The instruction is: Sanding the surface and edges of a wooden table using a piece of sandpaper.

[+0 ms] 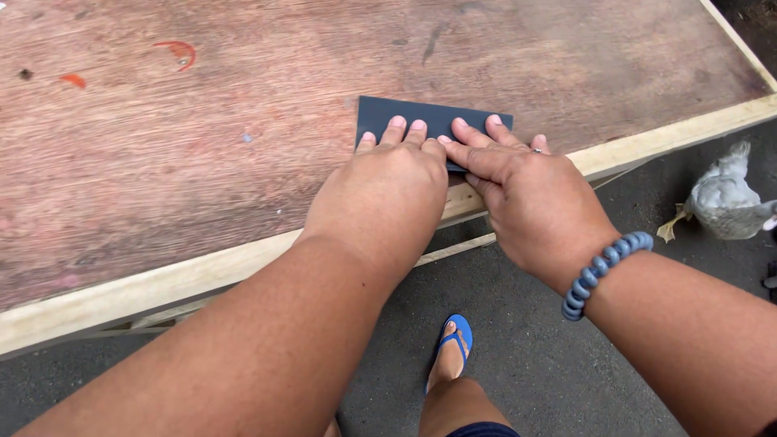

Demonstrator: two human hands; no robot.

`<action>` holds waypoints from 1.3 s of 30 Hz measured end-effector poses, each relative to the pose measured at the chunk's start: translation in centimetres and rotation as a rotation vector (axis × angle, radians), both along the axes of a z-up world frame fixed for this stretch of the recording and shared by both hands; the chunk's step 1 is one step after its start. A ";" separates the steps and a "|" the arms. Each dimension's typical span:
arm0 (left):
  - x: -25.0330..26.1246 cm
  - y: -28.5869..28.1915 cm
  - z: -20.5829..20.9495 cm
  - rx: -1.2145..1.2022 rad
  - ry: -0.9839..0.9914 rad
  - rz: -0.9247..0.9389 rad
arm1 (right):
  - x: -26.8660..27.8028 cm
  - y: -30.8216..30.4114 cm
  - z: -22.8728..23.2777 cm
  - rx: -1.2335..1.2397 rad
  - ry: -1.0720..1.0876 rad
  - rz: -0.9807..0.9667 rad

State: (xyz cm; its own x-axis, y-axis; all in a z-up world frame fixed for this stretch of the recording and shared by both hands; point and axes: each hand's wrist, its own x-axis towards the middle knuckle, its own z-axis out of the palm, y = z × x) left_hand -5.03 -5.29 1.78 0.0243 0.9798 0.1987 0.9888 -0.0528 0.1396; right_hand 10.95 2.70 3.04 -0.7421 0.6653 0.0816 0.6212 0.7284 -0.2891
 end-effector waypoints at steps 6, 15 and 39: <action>-3.7 -6.7 1.1 -0.032 0.037 0.055 | -4.5 -5.4 0.0 -0.074 0.061 0.037; -9.9 -18.0 1.4 -0.016 0.001 0.300 | -14.0 -13.6 1.4 -0.102 -0.014 0.245; 0.6 -3.7 0.9 -0.026 0.090 0.105 | -1.6 -2.1 1.7 0.053 -0.156 0.095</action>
State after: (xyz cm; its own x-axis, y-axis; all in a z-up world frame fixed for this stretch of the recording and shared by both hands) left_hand -4.46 -9.02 2.73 -0.0620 0.9827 0.1744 0.9973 0.0540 0.0505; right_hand 9.39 0.58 4.74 -0.8076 0.5897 -0.0065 0.5834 0.7974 -0.1541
